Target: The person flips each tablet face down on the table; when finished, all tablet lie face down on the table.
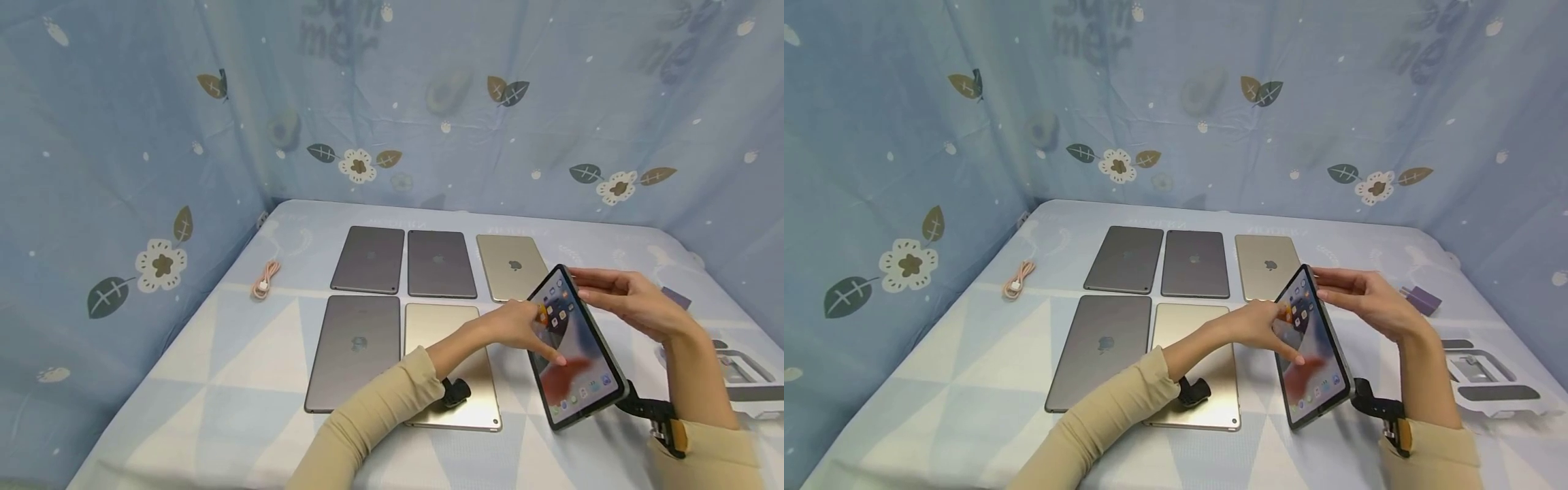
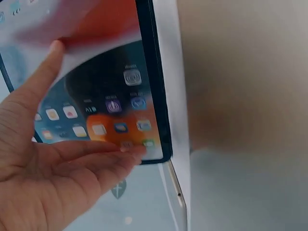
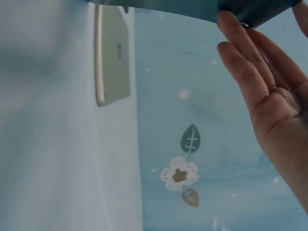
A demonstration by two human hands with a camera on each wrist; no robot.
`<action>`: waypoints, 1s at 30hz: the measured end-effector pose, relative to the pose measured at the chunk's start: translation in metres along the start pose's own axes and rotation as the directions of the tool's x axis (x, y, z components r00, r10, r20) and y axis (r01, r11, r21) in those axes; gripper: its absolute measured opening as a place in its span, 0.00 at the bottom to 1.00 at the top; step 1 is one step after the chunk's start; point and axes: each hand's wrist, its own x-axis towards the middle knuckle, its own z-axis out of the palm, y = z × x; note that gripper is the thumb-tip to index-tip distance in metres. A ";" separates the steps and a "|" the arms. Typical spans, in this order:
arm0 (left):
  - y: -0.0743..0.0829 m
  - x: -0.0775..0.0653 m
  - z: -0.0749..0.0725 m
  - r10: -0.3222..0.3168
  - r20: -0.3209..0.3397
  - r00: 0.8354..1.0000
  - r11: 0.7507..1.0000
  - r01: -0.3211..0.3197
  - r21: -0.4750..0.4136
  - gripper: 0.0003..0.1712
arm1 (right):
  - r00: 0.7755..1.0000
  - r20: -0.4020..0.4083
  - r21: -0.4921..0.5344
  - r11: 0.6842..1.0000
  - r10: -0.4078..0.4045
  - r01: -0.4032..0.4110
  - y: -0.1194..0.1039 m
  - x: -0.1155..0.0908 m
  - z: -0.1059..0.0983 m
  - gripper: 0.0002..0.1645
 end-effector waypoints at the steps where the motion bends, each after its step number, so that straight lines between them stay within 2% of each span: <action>1: 0.000 0.000 -0.001 -0.005 -0.003 1.000 1.000 0.005 -0.014 0.33 | 1.000 0.006 0.033 0.999 -0.014 0.014 0.002 0.000 0.002 0.29; 3: 0.000 -0.001 -0.005 -0.015 -0.012 1.000 0.999 0.015 -0.040 0.34 | 0.998 0.032 0.133 0.990 -0.058 0.054 0.006 0.001 0.005 0.28; 6: 0.003 -0.005 -0.012 -0.001 -0.021 1.000 0.997 -0.001 -0.079 0.37 | 0.989 0.085 0.292 0.952 -0.124 0.095 0.011 0.003 0.009 0.28; 9: 0.006 -0.009 -0.019 0.026 -0.032 0.999 0.994 -0.029 -0.106 0.42 | 0.976 0.135 0.391 0.914 -0.168 0.103 0.011 0.004 0.012 0.28; 10: 0.006 -0.011 -0.021 0.037 -0.040 0.999 0.992 -0.041 -0.117 0.41 | 0.976 0.142 0.391 0.915 -0.168 0.100 0.011 0.005 0.013 0.28; 15: 0.006 -0.019 -0.033 0.034 -0.093 0.995 0.982 -0.051 -0.182 0.47 | 0.984 0.155 0.309 0.950 -0.088 0.036 0.014 0.007 0.018 0.27; 19: 0.001 -0.026 -0.043 0.023 -0.108 0.994 0.981 -0.043 -0.191 0.56 | 0.982 0.187 0.181 0.981 0.034 -0.068 0.015 0.011 0.026 0.38; 23: -0.006 -0.031 -0.050 0.055 -0.099 0.994 0.984 -0.071 -0.166 0.58 | 0.967 0.224 0.068 0.988 0.117 -0.135 0.016 0.015 0.034 0.44; 30: -0.018 -0.040 -0.056 0.074 -0.077 0.994 0.984 -0.086 -0.156 0.59 | 0.959 0.241 -0.055 0.988 0.152 -0.143 0.015 0.021 0.045 0.44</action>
